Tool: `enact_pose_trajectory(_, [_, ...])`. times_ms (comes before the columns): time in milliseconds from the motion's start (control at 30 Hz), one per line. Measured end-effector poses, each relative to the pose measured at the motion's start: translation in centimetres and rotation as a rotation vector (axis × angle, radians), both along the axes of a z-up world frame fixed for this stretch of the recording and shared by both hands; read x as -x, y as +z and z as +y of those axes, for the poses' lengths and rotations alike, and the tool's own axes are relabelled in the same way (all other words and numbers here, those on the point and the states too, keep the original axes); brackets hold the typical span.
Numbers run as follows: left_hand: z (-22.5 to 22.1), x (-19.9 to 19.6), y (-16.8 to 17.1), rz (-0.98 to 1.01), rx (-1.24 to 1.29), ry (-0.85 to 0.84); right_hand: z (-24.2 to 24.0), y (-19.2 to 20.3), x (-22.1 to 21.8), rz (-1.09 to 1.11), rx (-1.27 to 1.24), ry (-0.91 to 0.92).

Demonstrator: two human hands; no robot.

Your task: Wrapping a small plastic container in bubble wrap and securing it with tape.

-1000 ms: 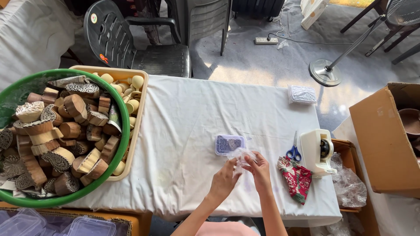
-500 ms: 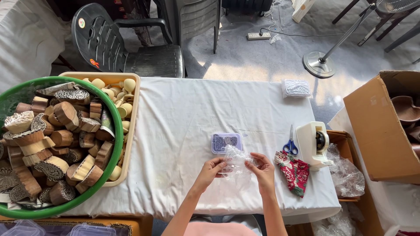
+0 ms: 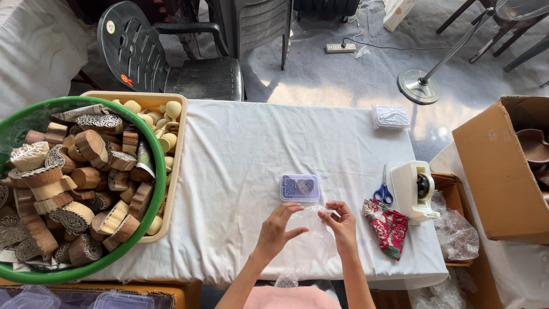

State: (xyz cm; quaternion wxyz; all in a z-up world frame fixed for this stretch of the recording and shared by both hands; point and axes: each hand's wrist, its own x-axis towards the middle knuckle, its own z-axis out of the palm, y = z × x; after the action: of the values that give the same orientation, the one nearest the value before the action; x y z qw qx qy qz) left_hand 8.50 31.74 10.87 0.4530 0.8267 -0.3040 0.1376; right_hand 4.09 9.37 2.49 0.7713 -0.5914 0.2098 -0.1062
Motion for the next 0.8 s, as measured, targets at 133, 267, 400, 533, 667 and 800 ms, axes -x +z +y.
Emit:
enact_pose_trajectory(133, [-0.7,0.4,-3.2,0.190,0.039,-0.117,0.8,1.3,-0.5,0.033,-0.057,0.046])
enact_pose_trajectory(267, [-0.7,0.0,-3.0,0.308,0.083,-0.045,2.7,5.8,-0.2,0.064,0.089,0.170])
enact_pose_trajectory(400, [-0.6,-1.0,-2.0,0.415,0.122,0.021,1.8,4.3,0.4,0.084,0.220,0.179])
enact_pose_trajectory(533, [-0.2,-1.3,-2.0,0.467,0.143,0.032,-0.5,1.9,0.9,0.110,0.196,0.141])
enact_pose_trajectory(667, [-0.5,-1.0,-2.2,0.476,0.173,0.097,-1.3,0.3,1.4,0.111,0.208,0.165])
enact_pose_trajectory(800, [-0.9,-0.7,-1.7,0.474,0.154,0.201,-0.4,1.3,1.3,0.042,0.232,0.129])
